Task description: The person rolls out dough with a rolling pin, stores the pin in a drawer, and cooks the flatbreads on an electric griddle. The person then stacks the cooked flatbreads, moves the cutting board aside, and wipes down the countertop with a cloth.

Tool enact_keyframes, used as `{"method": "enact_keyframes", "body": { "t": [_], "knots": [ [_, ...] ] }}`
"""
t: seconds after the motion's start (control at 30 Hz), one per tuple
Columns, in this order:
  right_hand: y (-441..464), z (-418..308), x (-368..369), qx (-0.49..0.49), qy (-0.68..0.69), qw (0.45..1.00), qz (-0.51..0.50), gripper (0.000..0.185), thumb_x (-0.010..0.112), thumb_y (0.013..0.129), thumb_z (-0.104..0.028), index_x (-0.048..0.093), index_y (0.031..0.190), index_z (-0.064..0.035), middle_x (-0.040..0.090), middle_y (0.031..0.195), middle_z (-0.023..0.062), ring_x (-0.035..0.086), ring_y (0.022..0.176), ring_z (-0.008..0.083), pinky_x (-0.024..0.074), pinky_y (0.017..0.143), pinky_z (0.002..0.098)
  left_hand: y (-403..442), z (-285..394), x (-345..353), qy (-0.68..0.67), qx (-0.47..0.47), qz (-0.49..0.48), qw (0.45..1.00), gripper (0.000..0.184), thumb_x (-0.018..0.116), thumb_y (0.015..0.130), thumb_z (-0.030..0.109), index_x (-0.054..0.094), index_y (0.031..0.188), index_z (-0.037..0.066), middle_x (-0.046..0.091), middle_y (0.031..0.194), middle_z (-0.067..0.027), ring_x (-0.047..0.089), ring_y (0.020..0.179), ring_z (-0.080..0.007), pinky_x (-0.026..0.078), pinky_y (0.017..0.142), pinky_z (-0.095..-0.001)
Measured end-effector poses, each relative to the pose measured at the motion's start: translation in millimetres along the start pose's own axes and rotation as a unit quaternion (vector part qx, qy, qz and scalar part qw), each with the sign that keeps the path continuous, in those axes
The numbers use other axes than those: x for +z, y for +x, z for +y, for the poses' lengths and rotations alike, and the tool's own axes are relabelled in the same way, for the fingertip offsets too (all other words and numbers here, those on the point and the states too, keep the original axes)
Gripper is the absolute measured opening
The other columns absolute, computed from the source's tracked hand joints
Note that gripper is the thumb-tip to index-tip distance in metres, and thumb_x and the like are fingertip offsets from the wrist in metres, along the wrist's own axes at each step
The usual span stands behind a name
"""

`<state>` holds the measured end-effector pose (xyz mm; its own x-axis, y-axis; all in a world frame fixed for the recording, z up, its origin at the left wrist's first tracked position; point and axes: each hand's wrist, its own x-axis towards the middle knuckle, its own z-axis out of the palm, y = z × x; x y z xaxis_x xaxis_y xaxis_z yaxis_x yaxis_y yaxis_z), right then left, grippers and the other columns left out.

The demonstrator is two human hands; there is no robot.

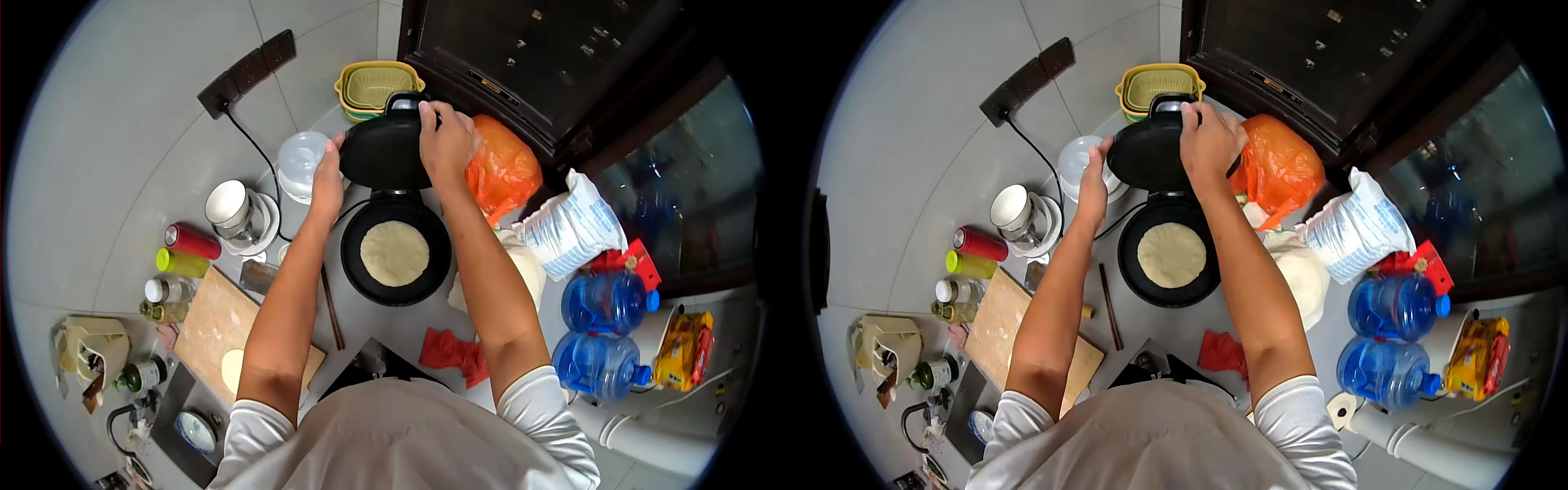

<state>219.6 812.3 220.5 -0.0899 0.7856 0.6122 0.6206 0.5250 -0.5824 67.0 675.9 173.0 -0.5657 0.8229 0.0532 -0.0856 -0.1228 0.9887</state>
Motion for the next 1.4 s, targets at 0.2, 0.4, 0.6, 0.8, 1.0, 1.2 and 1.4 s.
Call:
{"method": "enact_keyframes", "body": {
  "t": [0.2, 0.4, 0.6, 0.8, 1.0, 1.2, 1.4],
  "knots": [
    [31.1, 28.8, 54.7, -0.067, -0.047, 0.996, -0.033, 0.047, 0.053, 0.105, -0.045, 0.067, 0.127, -0.0065, 0.07, 0.131, 0.0116, 0.055, 0.13, 0.0276, 0.026, 0.113, 0.0505, 22.6, 13.5, 25.1, 0.031, -0.048, 0.036, 0.998, 0.072, 0.029, 0.114, 0.053, 0.042, 0.157, -0.003, 0.041, 0.165, -0.0146, 0.03, 0.156, -0.025, 0.018, 0.128, -0.0364],
    [9.5, 30.7, 49.1, -0.168, 0.014, 0.985, 0.04, 0.032, 0.062, 0.101, -0.03, 0.068, 0.121, -0.0056, 0.071, 0.121, 0.0124, 0.059, 0.123, 0.0341, 0.0371, 0.107, 0.0504, -7.3, -33.0, -3.3, 0.045, -0.009, 0.013, 0.999, 0.073, 0.027, 0.113, 0.055, 0.043, 0.157, -0.001, 0.04, 0.165, -0.0147, 0.029, 0.156, -0.0261, 0.017, 0.127, -0.0366],
    [-210.0, -3.2, 7.7, -0.105, 0.215, 0.941, -0.241, 0.009, 0.066, 0.093, -0.008, 0.064, 0.102, -0.009, 0.066, 0.091, 0.0123, 0.066, 0.085, 0.0356, 0.0544, 0.073, 0.0464, -111.1, -81.3, -62.9, 0.004, -0.05, 0.031, 0.998, 0.079, 0.023, 0.113, 0.057, 0.04, 0.156, -0.006, 0.04, 0.164, -0.0181, 0.032, 0.155, -0.029, 0.017, 0.13, -0.0426],
    [-420.3, -8.0, -3.6, 0.055, 0.094, 0.862, -0.495, 0.027, 0.078, 0.088, -0.018, 0.062, 0.105, -0.0043, 0.072, 0.095, 0.0171, 0.072, 0.085, 0.0366, 0.0573, 0.075, 0.0462, -219.9, -108.6, -118.2, -0.012, -0.12, 0.064, 0.991, 0.08, 0.023, 0.112, 0.058, 0.042, 0.155, -0.007, 0.041, 0.163, -0.0182, 0.032, 0.155, -0.0298, 0.019, 0.129, -0.0419],
    [-460.7, -28.6, 5.2, 0.03, -0.068, 0.871, -0.487, 0.04, 0.072, 0.091, -0.021, 0.052, 0.118, 0.0007, 0.071, 0.102, 0.0224, 0.072, 0.091, 0.0431, 0.0603, 0.079, 0.0484, -299.9, -129.9, -159.1, -0.027, -0.179, 0.093, 0.979, 0.077, 0.026, 0.113, 0.057, 0.043, 0.154, -0.006, 0.044, 0.162, -0.0173, 0.037, 0.153, -0.0291, 0.021, 0.128, -0.0406],
    [-462.1, -31.1, -7.8, 0.0, -0.211, 0.862, -0.46, 0.025, 0.063, 0.096, -0.01, 0.055, 0.117, -0.0001, 0.068, 0.111, 0.0204, 0.072, 0.105, 0.0346, 0.0621, 0.085, 0.0423, -334.5, -135.4, -178.3, 0.0, -0.188, 0.082, 0.979, 0.072, 0.031, 0.113, 0.055, 0.047, 0.154, -0.003, 0.049, 0.158, -0.0156, 0.041, 0.149, -0.0273, 0.026, 0.125, -0.0392],
    [-464.2, -14.8, -27.0, 0.034, -0.206, 0.854, -0.477, 0.028, 0.06, 0.097, -0.013, 0.056, 0.12, 0.0013, 0.063, 0.121, 0.0227, 0.066, 0.114, 0.0381, 0.0603, 0.088, 0.0442, -340.1, -165.4, -176.8, 0.131, -0.159, 0.077, 0.976, 0.053, 0.051, 0.11, 0.04, 0.062, 0.139, -0.002, 0.068, 0.13, -0.0141, 0.064, 0.12, -0.0233, 0.047, 0.106, -0.0348]
  ]
}}
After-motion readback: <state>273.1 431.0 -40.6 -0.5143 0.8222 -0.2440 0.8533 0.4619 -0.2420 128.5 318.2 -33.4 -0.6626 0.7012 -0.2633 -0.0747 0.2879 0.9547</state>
